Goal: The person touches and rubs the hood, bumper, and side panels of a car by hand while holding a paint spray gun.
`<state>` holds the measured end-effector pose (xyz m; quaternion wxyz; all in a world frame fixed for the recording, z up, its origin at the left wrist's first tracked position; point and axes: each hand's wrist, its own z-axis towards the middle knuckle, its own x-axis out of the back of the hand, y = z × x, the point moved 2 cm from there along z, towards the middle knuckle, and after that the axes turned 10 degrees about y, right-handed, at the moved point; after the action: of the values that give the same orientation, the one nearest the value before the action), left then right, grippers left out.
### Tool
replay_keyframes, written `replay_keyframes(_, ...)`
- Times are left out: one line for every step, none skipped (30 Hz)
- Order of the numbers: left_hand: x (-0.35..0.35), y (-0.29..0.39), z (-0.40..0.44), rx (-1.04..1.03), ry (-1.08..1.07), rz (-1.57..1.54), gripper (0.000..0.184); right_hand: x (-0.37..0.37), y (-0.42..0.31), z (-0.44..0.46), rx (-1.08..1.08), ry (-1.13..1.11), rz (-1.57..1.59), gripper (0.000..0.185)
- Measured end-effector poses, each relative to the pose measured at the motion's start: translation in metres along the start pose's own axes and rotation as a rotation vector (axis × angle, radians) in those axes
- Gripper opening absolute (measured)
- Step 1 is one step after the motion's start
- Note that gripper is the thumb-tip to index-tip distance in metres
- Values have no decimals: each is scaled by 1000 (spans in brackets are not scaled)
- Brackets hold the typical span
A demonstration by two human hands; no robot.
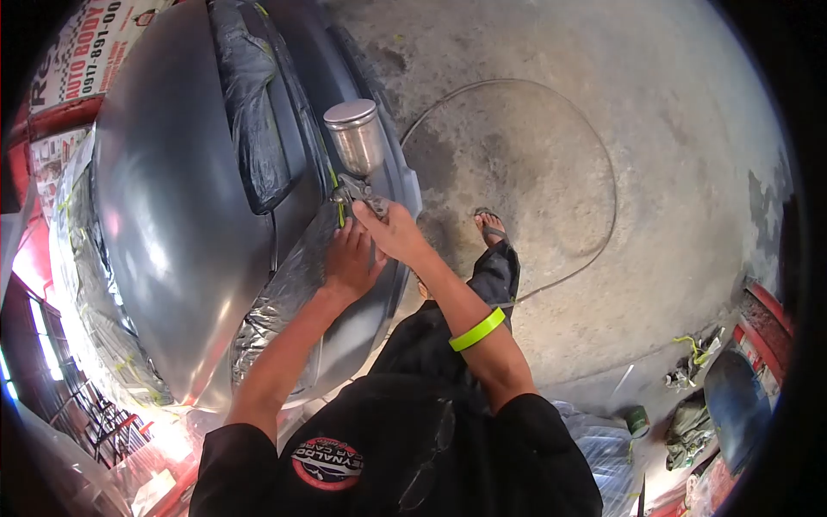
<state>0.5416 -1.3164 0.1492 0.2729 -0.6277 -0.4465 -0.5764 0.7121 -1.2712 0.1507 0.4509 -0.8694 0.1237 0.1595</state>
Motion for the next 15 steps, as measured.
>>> replay_keyframes(1,5,1,32,-5,-7,72,-1,0,-4,11,-8,-1,48)
replay_keyframes(0,8,2,77,-10,7,72,-3,1,-7,24,-18,-2,49)
replay_keyframes(-3,11,4,121,-12,20,73,-5,0,-13,6,-47,-5,48)
replay_keyframes(-2,12,3,164,-15,32,73,-6,-2,-21,-12,-74,-10,48)
replay_keyframes(0,13,1,137,-68,-1,72,-8,-2,-29,-30,-98,-15,48)
replay_keyframes(5,15,-1,109,-119,-34,71,-11,2,-35,-29,-121,-18,49)
replay_keyframes(8,18,-3,81,-169,-69,71,-15,6,-40,-28,-144,-23,50)
replay_keyframes(6,16,-8,95,-47,-103,67,-19,9,-45,-26,-169,-30,51)
replay_keyframes(-3,12,-16,111,76,-134,64,-22,8,-51,-33,-182,-31,51)
replay_keyframes(-5,10,-22,102,158,-149,61,-25,6,-58,-40,-198,-31,51)
replay_keyframes(-6,9,-28,90,240,-162,58,-29,4,-63,-48,-216,-31,51)
replay_keyframes(-4,9,-30,49,281,-161,56,-31,3,-67,-69,-239,-43,50)
replay_keyframes(0,8,-33,5,322,-161,53,-32,3,-70,-88,-260,-55,50)
replay_keyframes(4,6,-37,17,319,-154,52,-34,2,-73,-108,-278,-68,49)
replay_keyframes(12,7,-40,29,314,-151,52,-38,2,-75,-63,-260,-50,49)
